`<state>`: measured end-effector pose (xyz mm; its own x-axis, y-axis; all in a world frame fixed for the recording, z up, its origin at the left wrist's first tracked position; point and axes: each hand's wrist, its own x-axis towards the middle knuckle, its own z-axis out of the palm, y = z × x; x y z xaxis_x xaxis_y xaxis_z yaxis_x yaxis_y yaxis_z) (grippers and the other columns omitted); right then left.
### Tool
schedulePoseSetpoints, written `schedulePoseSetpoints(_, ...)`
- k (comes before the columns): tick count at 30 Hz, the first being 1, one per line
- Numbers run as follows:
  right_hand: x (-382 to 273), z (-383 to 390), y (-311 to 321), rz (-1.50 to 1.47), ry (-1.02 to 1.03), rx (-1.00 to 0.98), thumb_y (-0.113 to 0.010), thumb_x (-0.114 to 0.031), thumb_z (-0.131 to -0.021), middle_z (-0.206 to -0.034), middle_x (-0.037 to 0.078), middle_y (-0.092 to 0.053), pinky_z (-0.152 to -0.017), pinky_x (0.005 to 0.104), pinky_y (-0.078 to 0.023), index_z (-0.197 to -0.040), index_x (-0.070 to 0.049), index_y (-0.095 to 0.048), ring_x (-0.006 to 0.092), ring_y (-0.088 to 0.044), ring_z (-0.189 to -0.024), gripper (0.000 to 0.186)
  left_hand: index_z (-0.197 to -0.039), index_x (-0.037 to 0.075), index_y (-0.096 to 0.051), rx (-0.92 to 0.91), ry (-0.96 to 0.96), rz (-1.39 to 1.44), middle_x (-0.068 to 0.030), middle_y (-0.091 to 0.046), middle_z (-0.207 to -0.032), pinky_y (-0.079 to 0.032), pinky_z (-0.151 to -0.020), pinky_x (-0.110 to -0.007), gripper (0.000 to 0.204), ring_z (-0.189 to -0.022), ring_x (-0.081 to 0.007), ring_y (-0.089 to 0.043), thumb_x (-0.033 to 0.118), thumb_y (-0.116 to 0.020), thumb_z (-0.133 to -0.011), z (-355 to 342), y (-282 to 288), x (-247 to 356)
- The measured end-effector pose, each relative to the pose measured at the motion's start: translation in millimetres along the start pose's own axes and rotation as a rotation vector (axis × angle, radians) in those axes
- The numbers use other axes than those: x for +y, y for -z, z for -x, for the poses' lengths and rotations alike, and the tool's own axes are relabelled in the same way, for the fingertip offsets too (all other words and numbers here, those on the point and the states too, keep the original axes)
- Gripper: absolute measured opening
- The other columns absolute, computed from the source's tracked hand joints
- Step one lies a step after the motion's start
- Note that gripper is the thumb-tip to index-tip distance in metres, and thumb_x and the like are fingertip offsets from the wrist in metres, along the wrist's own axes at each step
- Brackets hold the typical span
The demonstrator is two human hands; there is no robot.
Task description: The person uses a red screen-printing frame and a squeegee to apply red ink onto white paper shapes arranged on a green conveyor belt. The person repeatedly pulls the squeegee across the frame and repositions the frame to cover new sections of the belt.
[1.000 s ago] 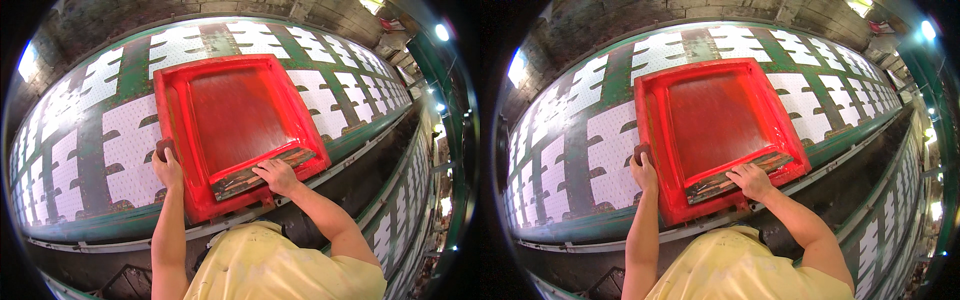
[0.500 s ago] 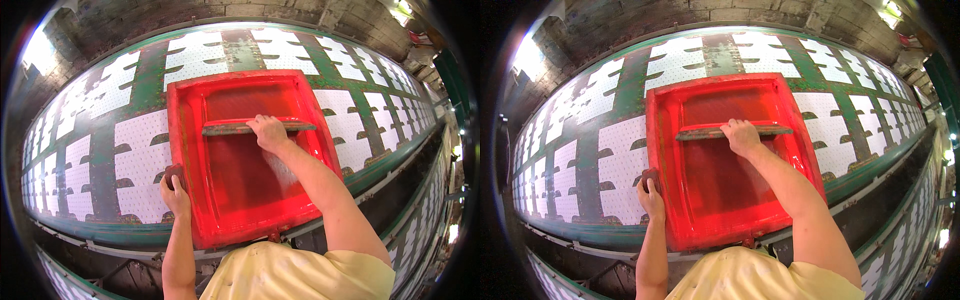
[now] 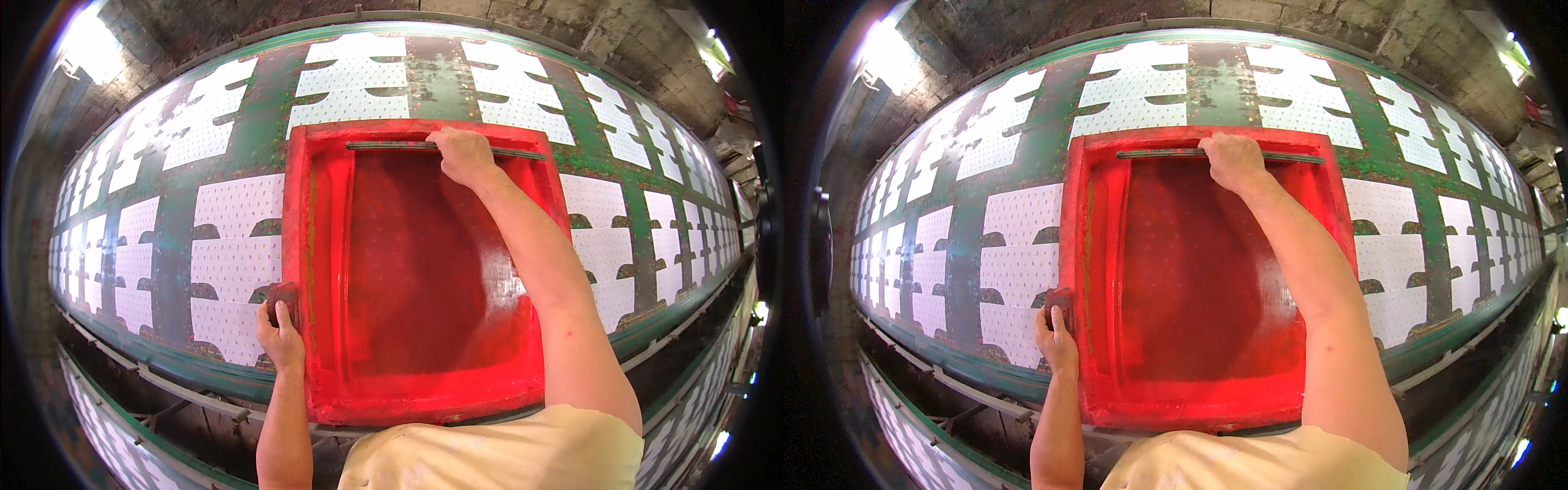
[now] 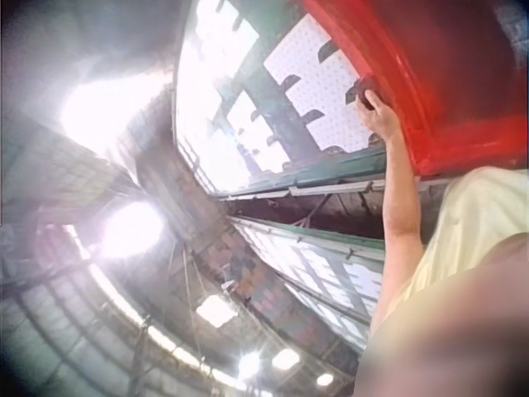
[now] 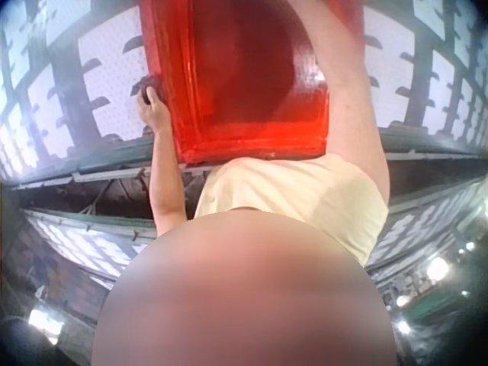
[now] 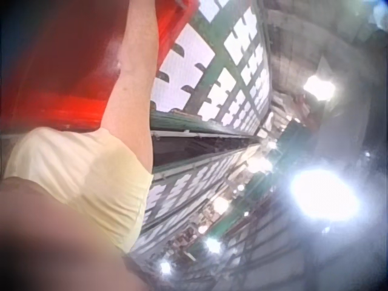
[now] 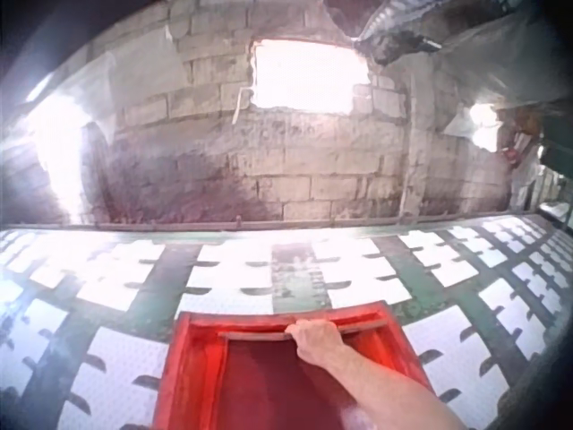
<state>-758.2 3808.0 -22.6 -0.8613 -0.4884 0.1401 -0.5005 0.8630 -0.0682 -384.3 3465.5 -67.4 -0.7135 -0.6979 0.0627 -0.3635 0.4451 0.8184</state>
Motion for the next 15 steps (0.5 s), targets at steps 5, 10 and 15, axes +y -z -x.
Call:
schedulePoseSetpoints(5, 14, -3, -10, -0.066, 0.049, 0.145, -0.067, -0.002, -0.093, -0.109, 0.011, -0.079, -0.090, 0.0507, -0.064, -0.119, -0.017, -0.084, 0.0351, -0.079, -0.105, 0.036, -0.121, -0.004, -0.072, -0.009, 0.044, -0.062, -0.0162, -0.076, -0.108, -0.055, -0.090, -0.043, 0.029, -0.098, -0.0294, -0.069, 0.024, -0.065, -0.115, -2, 2, -1)
schedulePoseSetpoints(10, 19, -7, -3, -0.107, 0.016, 0.057, -0.066, 0.000, -0.086, -0.108, 0.011, -0.080, -0.092, 0.0515, -0.063, -0.114, -0.014, -0.085, 0.0355, -0.078, -0.108, 0.036, -0.121, -0.004, -0.072, -0.021, 0.044, 0.013, -0.0156, -0.075, -0.107, -0.055, -0.090, -0.043, 0.030, -0.098, -0.0289, -0.069, 0.025, -0.065, -0.116, -2, 1, -1)
schedulePoseSetpoints(15, 13, -12, 24, -0.021, 0.020, -0.156, -0.069, -0.009, -0.083, -0.104, 0.015, -0.083, -0.091, 0.0532, -0.064, -0.103, -0.012, -0.086, 0.0377, -0.080, -0.105, 0.026, -0.123, -0.005, -0.072, -0.010, 0.013, -0.088, -0.0174, -0.075, -0.111, -0.055, -0.092, -0.044, 0.034, -0.101, -0.0309, -0.069, 0.027, -0.064, -0.116, -3, 2, 2)
